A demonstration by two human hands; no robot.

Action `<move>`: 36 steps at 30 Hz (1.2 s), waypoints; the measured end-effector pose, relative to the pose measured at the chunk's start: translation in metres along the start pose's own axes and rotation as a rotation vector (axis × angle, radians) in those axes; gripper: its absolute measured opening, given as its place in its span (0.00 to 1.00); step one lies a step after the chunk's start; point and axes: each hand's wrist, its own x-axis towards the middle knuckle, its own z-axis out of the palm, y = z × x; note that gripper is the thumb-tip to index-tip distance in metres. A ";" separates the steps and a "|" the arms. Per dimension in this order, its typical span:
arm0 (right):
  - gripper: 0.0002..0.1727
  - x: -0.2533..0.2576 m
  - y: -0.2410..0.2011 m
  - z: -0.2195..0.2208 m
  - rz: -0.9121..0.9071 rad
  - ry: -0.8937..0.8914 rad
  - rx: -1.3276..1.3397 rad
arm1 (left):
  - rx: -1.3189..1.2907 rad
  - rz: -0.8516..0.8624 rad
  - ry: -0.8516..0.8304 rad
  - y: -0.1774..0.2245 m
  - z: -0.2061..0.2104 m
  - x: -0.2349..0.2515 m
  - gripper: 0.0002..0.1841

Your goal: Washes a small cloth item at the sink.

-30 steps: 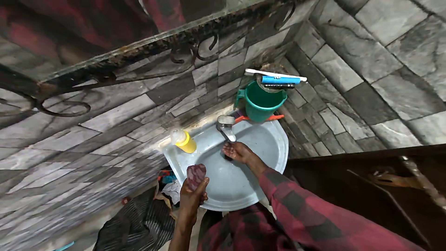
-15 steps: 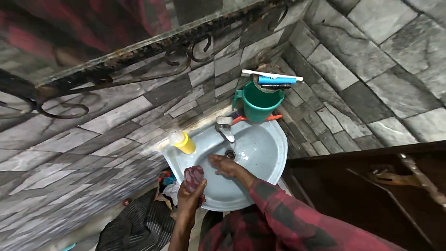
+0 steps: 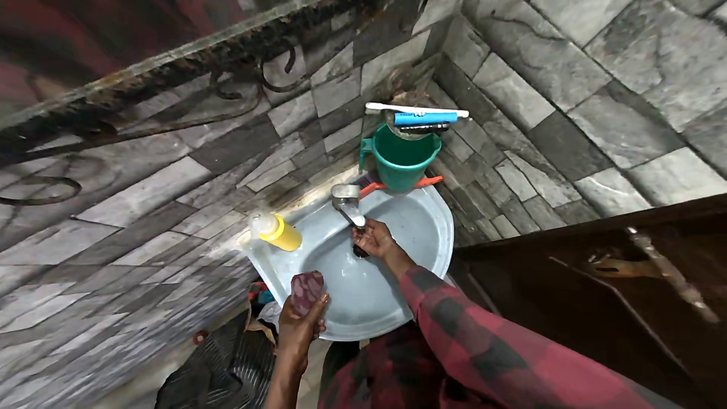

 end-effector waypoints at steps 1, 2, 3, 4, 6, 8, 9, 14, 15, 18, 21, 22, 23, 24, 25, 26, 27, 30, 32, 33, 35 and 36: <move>0.17 -0.002 -0.005 -0.008 0.034 -0.088 -0.062 | 0.000 0.003 -0.001 0.000 0.000 0.000 0.25; 0.17 -0.007 -0.011 -0.015 0.079 -0.191 -0.174 | 0.002 0.004 -0.001 -0.001 0.000 0.000 0.25; 0.19 -0.016 -0.019 -0.020 0.131 -0.279 -0.349 | 0.003 0.003 0.001 -0.001 -0.001 -0.001 0.25; 0.19 -0.027 -0.027 -0.025 0.177 -0.352 -0.588 | 0.000 0.003 0.003 -0.001 -0.001 -0.001 0.24; 0.17 -0.051 -0.037 -0.035 0.269 -0.432 -1.087 | -0.006 -0.001 0.011 -0.001 0.000 0.001 0.24; 0.14 -0.080 -0.038 -0.040 0.378 -0.467 -1.574 | -0.008 -0.018 0.008 0.001 0.004 0.003 0.26; 0.14 -0.089 -0.039 -0.043 0.424 -0.471 -1.818 | -0.012 -0.025 0.010 0.002 0.006 0.004 0.26; 0.17 -0.095 -0.071 -0.036 0.327 -0.271 -2.320 | 0.003 -0.039 0.010 0.005 0.009 0.006 0.26; 0.17 -0.091 -0.076 -0.032 0.236 -0.221 -2.272 | 0.007 -0.040 0.008 0.005 0.010 0.008 0.26; 0.17 -0.069 -0.072 -0.024 -0.043 -0.075 -1.837 | 0.009 -0.042 0.004 0.008 0.015 0.009 0.26; 0.19 -0.040 -0.040 -0.010 0.026 0.079 -1.066 | 0.019 -0.033 -0.010 0.010 0.016 0.006 0.28; 0.21 -0.030 -0.029 -0.005 0.061 0.119 -0.775 | 0.024 -0.026 -0.008 0.010 0.016 0.004 0.28; 0.21 -0.021 -0.019 -0.003 0.076 0.140 -0.505 | 0.030 -0.021 -0.004 0.010 0.015 0.003 0.28; 0.20 -0.013 -0.010 -0.001 0.065 0.153 -0.299 | 0.030 -0.019 0.004 0.009 0.014 0.002 0.28; 0.17 -0.007 -0.002 0.003 0.047 0.156 -0.154 | 0.027 -0.018 0.016 0.008 0.013 0.001 0.29; 0.15 -0.003 0.004 0.007 0.027 0.158 -0.050 | 0.020 -0.019 0.023 0.006 0.010 0.001 0.29; 0.14 -0.001 0.008 0.010 0.011 0.150 0.042 | 0.009 -0.016 0.027 0.004 0.009 0.001 0.30; 0.11 0.003 0.016 0.015 -0.021 0.109 0.232 | -0.009 -0.010 0.041 -0.002 0.006 -0.001 0.28; 0.12 0.007 0.020 0.011 -0.032 0.073 0.278 | -0.006 -0.012 0.045 -0.005 0.006 -0.001 0.26; 0.13 0.009 0.022 0.010 -0.037 0.060 0.291 | 0.003 -0.016 0.043 -0.004 0.007 -0.002 0.26; 0.13 0.011 0.023 0.008 -0.035 0.044 0.309 | 0.008 -0.017 0.040 -0.002 0.009 -0.002 0.25; 0.12 0.010 0.023 0.006 -0.029 0.040 0.317 | 0.013 -0.021 0.034 -0.002 0.010 -0.002 0.24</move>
